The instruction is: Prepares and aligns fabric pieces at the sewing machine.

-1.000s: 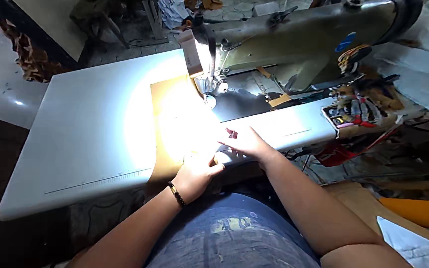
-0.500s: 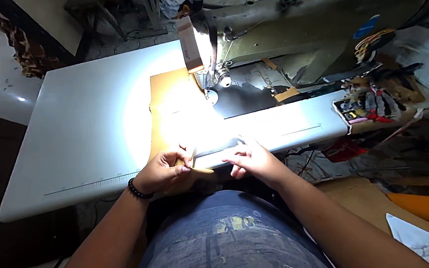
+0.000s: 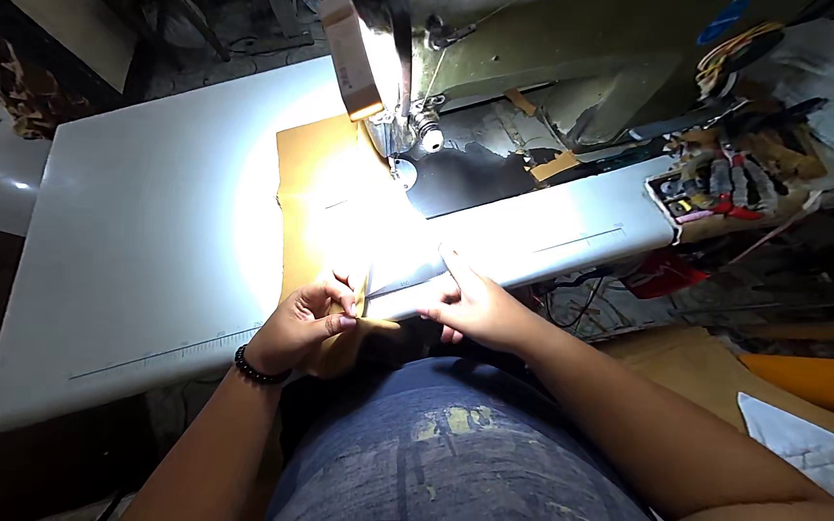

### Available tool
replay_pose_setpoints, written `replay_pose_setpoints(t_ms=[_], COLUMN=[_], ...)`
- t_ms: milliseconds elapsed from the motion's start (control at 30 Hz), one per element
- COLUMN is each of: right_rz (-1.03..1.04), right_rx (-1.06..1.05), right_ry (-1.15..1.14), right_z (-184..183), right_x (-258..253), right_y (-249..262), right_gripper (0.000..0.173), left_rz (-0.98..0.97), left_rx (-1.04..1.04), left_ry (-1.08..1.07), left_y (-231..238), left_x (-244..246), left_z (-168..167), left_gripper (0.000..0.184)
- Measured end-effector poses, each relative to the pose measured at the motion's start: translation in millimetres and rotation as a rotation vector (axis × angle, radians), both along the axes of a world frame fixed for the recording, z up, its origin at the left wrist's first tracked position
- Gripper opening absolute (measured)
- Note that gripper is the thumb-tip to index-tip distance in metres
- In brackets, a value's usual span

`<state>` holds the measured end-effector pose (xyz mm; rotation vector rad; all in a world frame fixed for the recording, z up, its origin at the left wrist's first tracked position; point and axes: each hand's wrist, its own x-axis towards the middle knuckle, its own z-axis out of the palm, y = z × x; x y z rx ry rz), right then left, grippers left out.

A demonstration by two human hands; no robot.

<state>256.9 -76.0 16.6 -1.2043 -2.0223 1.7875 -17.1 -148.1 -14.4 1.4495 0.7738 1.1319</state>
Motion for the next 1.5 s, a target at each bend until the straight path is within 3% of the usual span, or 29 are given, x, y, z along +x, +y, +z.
replay_pose_setpoints(t_ms=[100,167,233,333,467,567,667,733,833,933,1033,1133,1233,1333,1500], right_rz=[0.008,0.007,0.040,0.057,0.082,0.126,0.033,0.023,0.020,-0.035,-0.048,-0.052,-0.063,-0.098,-0.134], right_rx=[-0.162,-0.224,-0.249,-0.288,-0.380,-0.444,-0.610,-0.650,-0.583,-0.536,-0.511,-0.523,-0.554,-0.522,-0.495], right_ry=[-0.027,-0.038,-0.056,-0.056,0.105,0.139,0.306,0.381,0.302,0.227,0.213,0.249,0.314,0.341,0.373], right_z=[6,8,9,9,9,4,-3,-7,-15,-14,-15,-17,-19,-22,-22], right_x=[-20,-27,-28,-27,-21,-14,-4,-1,-3,-10,-12,-8,-3,-1,-4], right_y=[15,20,24,28,27,25,22,16,7,3,2,3,2,-2,-2], right_gripper=[0.047,0.043,0.050,0.042,0.043,0.028,0.020,0.021,0.025,0.023,0.018,0.013,0.020,0.028,0.021], left_rz=[0.004,0.007,0.018,0.025,0.017,0.037,0.098,0.156,0.302,0.473,0.620,0.563,0.543,0.511,0.463], left_rx=[0.010,0.017,0.021,0.008,-0.006,-0.006,-0.006,-0.039,-0.166,-0.297,-0.141,0.030,0.203,0.198,0.161], left_ry=[0.012,0.006,0.007,0.007,0.018,0.041,0.141,0.281,0.705,0.928,1.013,1.120,1.191,1.199,1.238], left_y=[0,0,-1,-1,-1,-1,-1,2,10,39,84,111,115,113,111], left_x=[1,1,1,1,1,2,3,7,28,54,63,52,48,47,48], left_z=[0,0,0,-2,-1,1,1,3,19,38,39,20,4,2,7], left_gripper=[0.005,0.005,0.006,0.005,0.006,0.005,0.005,0.004,0.034,0.036,0.034,0.050,0.045,0.045,0.057])
